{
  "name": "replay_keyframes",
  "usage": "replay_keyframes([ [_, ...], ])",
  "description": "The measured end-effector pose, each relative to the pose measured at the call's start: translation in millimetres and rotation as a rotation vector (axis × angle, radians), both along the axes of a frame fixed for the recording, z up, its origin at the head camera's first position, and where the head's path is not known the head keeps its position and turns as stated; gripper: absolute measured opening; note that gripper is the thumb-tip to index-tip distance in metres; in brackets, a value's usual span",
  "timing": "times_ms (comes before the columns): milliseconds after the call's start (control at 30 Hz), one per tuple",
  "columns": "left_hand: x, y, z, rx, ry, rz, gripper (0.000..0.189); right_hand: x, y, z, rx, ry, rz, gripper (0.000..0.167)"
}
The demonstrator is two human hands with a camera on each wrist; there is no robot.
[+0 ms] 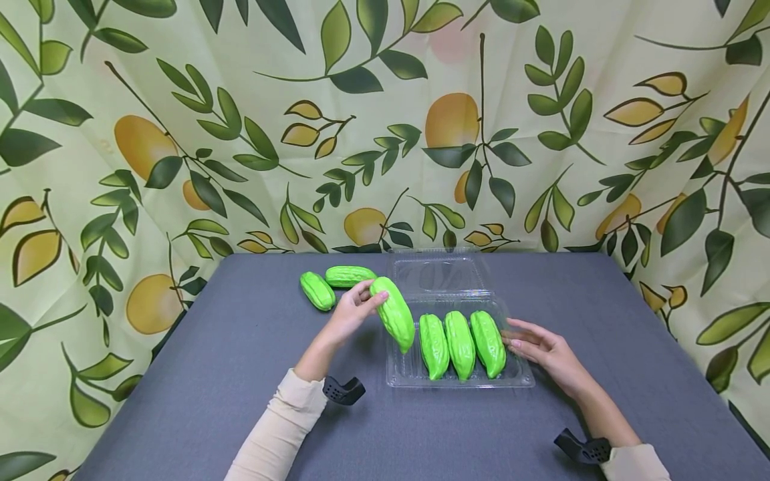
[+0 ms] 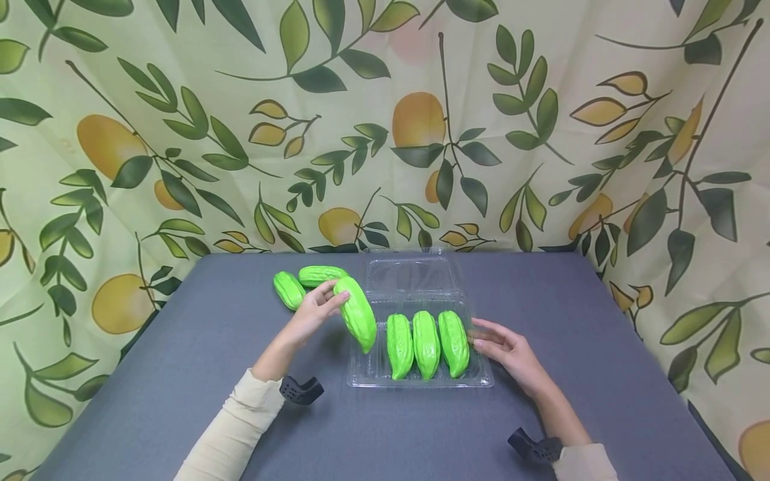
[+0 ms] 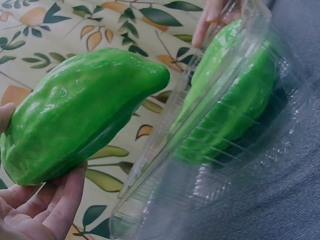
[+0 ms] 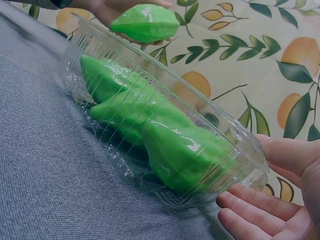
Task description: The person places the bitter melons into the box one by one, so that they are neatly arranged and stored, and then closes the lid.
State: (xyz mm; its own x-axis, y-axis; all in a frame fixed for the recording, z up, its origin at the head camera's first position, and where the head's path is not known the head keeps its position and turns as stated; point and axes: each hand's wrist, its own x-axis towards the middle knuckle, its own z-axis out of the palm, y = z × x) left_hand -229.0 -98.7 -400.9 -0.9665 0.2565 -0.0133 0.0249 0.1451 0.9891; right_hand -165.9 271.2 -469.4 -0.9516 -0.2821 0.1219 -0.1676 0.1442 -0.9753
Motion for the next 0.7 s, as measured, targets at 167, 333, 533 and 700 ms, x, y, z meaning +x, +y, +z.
replay_keyframes([
  [167, -0.6, 3.1, -4.0, -0.006, -0.001, -0.011, 0.053, -0.2, 0, -0.5, 0.0, -0.006, -0.003, 0.049],
  [333, -1.4, 3.8, -8.7, -0.044, 0.017, -0.034, 0.052, -0.4, 1, -1.1, -0.018, 0.001, 0.008, 0.048],
  [533, -0.9, 5.0, -13.9, -0.103, 0.038, -0.042, 0.051, -0.4, 1, -1.5, -0.024, -0.001, 0.014, 0.048],
  [700, 1.6, 7.0, -14.4, -0.144, 0.046, -0.061, 0.052, -0.2, 1, -1.5, -0.024, 0.003, 0.013, 0.048],
])
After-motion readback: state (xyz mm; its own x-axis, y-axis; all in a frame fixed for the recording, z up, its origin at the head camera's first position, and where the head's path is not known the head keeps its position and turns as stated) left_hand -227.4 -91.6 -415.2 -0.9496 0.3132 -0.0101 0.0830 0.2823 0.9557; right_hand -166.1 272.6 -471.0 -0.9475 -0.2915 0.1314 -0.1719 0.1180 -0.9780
